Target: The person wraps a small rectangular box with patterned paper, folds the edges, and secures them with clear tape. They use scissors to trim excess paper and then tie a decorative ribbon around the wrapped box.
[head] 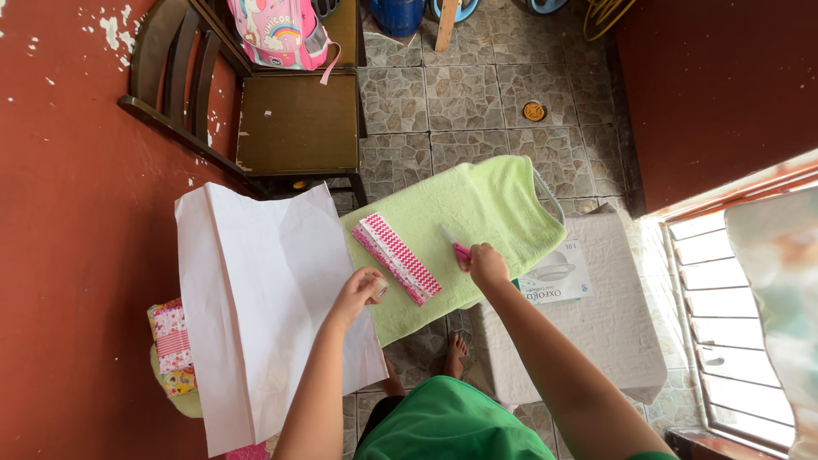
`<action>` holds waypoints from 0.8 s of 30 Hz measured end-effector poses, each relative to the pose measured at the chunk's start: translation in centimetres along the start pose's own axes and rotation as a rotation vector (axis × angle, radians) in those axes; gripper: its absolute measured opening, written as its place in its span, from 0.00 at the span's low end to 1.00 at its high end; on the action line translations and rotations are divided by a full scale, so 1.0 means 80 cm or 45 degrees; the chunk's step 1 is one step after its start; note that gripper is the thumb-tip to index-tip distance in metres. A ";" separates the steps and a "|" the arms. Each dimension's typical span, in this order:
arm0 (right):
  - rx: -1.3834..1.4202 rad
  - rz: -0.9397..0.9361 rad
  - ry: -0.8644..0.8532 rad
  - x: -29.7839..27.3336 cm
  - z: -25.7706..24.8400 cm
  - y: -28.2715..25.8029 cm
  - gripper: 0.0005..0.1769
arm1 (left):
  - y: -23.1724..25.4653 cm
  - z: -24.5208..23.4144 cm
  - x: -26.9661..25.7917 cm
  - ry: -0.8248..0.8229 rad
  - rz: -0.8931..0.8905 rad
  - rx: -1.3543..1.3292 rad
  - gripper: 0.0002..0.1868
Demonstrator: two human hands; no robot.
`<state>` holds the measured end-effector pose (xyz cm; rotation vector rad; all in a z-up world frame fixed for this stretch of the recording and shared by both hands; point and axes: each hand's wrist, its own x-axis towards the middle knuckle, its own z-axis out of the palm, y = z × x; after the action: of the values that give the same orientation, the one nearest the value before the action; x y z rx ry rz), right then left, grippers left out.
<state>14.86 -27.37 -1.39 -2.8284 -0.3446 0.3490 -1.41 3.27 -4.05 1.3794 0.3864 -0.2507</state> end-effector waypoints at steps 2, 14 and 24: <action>-0.029 0.000 -0.007 0.005 0.004 -0.006 0.08 | 0.003 0.006 0.002 -0.022 0.026 -0.019 0.08; 1.348 0.074 -0.065 -0.062 0.007 -0.142 0.13 | 0.022 0.077 0.012 0.113 0.310 -0.047 0.12; 0.768 -0.357 0.280 -0.070 -0.020 -0.150 0.03 | 0.060 0.104 -0.013 0.211 0.468 0.246 0.22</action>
<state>7.63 -18.04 4.78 -2.1657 -0.4854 0.0607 0.52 -4.11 1.93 1.6383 0.2426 0.1337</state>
